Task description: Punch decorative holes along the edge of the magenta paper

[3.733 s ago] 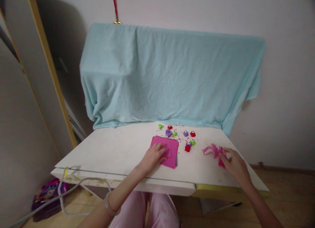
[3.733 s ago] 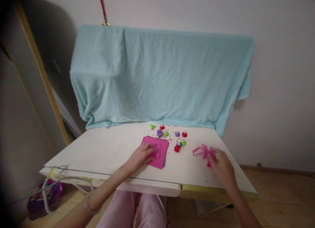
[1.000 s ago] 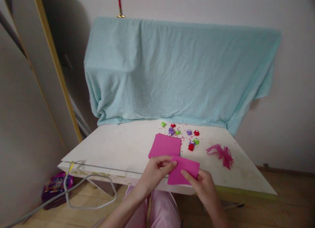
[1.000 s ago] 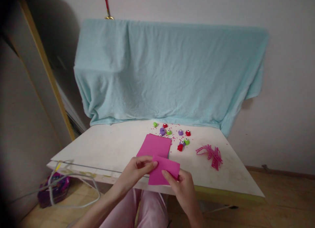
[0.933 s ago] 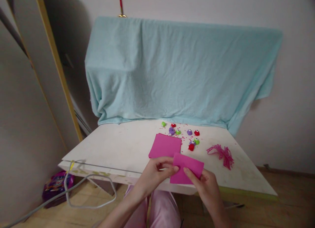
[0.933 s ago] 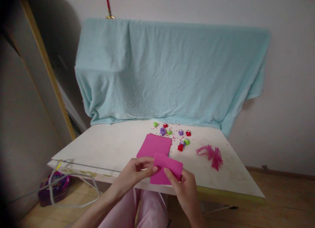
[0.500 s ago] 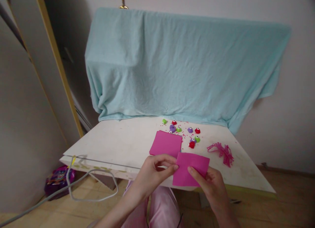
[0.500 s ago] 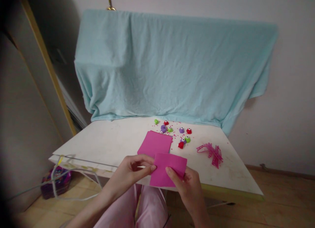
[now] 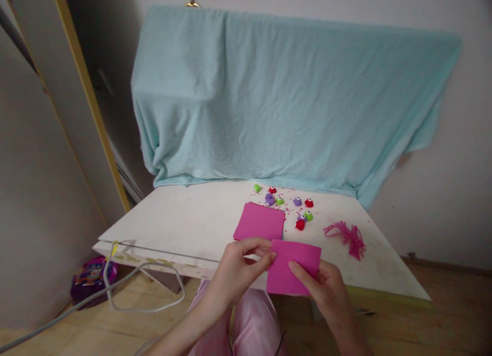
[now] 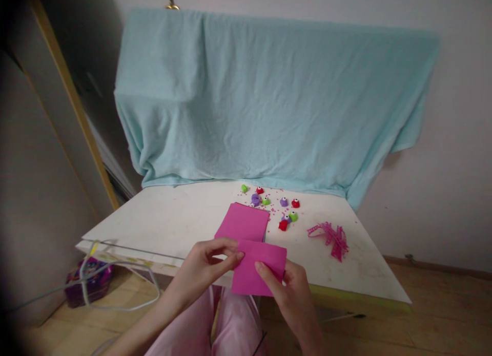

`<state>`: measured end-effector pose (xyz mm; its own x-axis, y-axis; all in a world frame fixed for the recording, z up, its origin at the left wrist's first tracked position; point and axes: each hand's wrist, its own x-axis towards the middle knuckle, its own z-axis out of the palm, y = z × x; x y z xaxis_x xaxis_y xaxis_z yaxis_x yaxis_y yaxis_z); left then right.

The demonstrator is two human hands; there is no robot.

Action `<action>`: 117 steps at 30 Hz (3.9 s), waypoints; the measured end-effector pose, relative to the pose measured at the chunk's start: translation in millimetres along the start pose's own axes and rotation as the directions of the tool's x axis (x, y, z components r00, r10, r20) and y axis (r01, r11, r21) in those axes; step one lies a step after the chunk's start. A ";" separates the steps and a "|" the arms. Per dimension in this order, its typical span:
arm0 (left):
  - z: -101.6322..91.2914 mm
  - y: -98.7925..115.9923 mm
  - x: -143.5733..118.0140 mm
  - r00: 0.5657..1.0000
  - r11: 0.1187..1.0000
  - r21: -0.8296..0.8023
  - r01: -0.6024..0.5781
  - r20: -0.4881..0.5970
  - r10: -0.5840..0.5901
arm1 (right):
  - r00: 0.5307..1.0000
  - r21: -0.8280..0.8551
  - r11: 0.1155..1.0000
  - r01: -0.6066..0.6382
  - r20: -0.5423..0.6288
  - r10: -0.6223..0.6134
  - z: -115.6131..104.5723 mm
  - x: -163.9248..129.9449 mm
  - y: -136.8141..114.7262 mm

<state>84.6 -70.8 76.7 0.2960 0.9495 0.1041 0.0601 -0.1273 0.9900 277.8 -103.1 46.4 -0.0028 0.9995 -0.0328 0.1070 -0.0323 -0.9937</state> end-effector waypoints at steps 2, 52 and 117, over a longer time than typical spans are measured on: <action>-0.7 -1.4 0.2 1.000 0.999 0.033 0.005 -0.003 -0.005 | 1.000 0.003 1.000 0.001 -0.003 -0.001 0.1 0.5 1.7; -6.0 8.8 -3.0 0.993 0.972 0.213 -0.103 -0.029 0.111 | 0.999 -0.038 0.999 0.018 -0.042 -0.020 6.6 -1.8 -13.6; -12.9 -8.1 0.3 0.978 0.964 0.177 -0.200 0.091 0.186 | 0.983 -0.179 0.984 0.024 -0.175 -0.056 5.3 -11.4 -13.4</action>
<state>71.9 -65.9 69.9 0.3877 0.8790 0.2775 0.1674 -0.3632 0.9166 271.1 -114.1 59.5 0.1649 0.9854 0.0418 0.2831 -0.0066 -0.9591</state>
